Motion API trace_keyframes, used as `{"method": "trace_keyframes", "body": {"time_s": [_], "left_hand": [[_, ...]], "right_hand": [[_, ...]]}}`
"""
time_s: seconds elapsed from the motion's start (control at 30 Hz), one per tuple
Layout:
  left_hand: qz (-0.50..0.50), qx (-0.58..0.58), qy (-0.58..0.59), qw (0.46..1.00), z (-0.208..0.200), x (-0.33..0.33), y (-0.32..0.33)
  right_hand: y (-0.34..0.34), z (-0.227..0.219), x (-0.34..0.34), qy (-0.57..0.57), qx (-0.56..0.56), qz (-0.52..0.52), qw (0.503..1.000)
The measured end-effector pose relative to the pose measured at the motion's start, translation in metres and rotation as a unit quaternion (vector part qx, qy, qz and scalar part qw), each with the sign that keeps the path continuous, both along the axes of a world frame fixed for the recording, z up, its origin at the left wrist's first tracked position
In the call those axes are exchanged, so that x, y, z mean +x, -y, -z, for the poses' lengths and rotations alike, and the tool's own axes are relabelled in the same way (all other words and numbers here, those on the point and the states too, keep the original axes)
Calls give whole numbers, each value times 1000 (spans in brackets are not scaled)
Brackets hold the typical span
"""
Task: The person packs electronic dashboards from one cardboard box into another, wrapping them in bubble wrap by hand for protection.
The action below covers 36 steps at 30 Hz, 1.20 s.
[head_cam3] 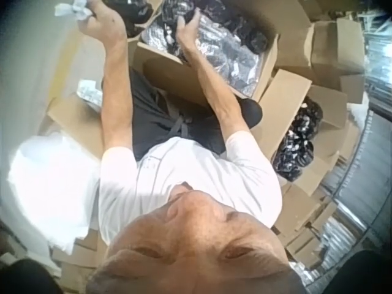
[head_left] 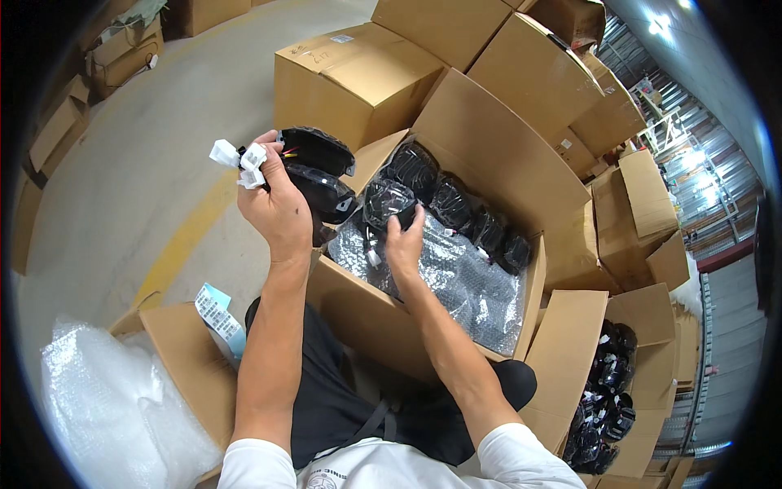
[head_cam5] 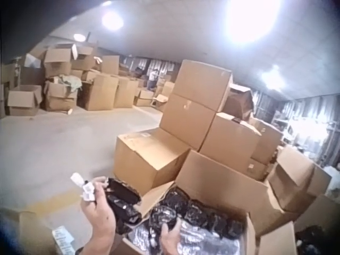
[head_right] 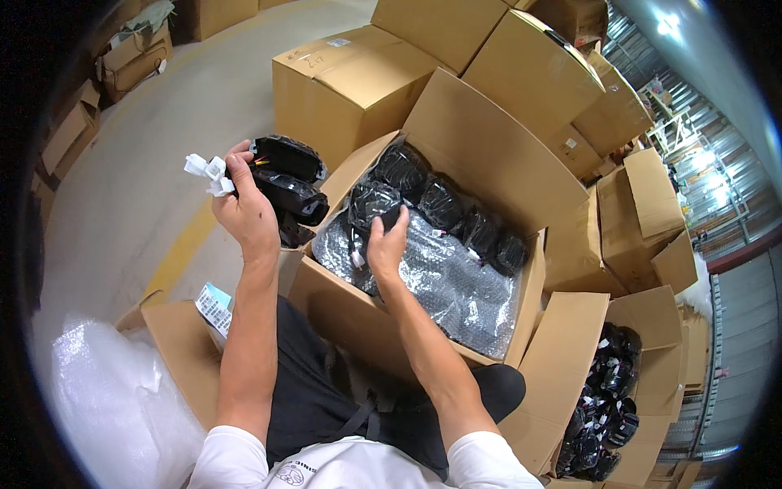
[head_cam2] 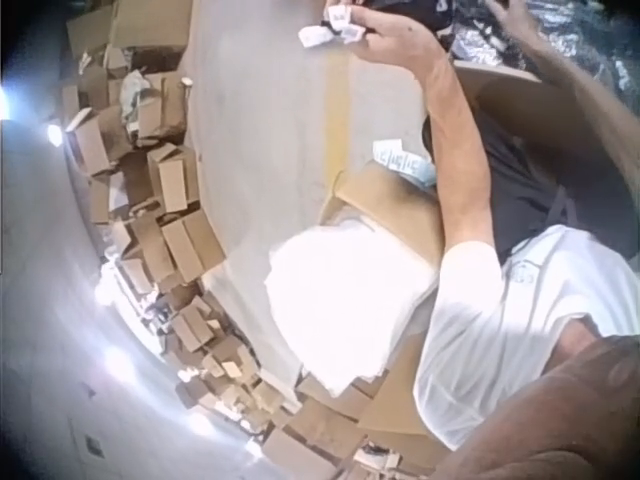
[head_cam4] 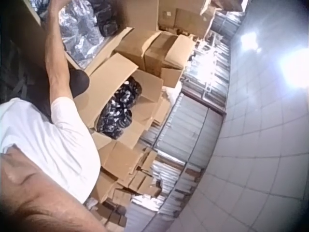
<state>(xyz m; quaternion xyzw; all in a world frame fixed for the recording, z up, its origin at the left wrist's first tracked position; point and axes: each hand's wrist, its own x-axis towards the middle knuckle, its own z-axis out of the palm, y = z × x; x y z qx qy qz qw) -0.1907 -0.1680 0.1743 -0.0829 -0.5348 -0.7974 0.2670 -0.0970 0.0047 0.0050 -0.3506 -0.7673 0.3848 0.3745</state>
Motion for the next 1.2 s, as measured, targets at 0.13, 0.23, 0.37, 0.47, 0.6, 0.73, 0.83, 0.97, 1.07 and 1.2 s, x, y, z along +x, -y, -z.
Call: {"method": "trace_keyframes", "body": {"time_s": [0.13,0.23,0.37,0.47,0.6,0.73,0.83,0.97,1.07,1.2], "left_hand": [[-2,-29,18,999,3,1,6],[-3,-39,7,999,2,3,6],[79,24,35,996,6,2,1],[166,91,62,980,13,-2,2],[357,80,40,930,6,12,-7],[481,-103,-64,868,0,39,-13],[471,-126,-103,867,-2,50,-21],[364,-186,-119,905,24,37,-27],[334,-243,-41,910,31,26,-23],[286,-89,65,952,21,21,-26]], "right_hand": [[0,-14,15,95,88,-34,991],[-3,-25,20,134,135,-67,979],[-28,-56,37,167,160,-98,968],[-18,-102,39,36,-27,-152,987],[2,-138,45,-48,-439,-286,850],[10,-154,52,-188,-564,-277,755],[-17,-147,59,-258,-570,-271,731],[-55,-146,69,-337,-511,-274,741],[-78,-124,79,-378,-510,-232,737],[-79,-56,86,-76,-352,9,933]]}}
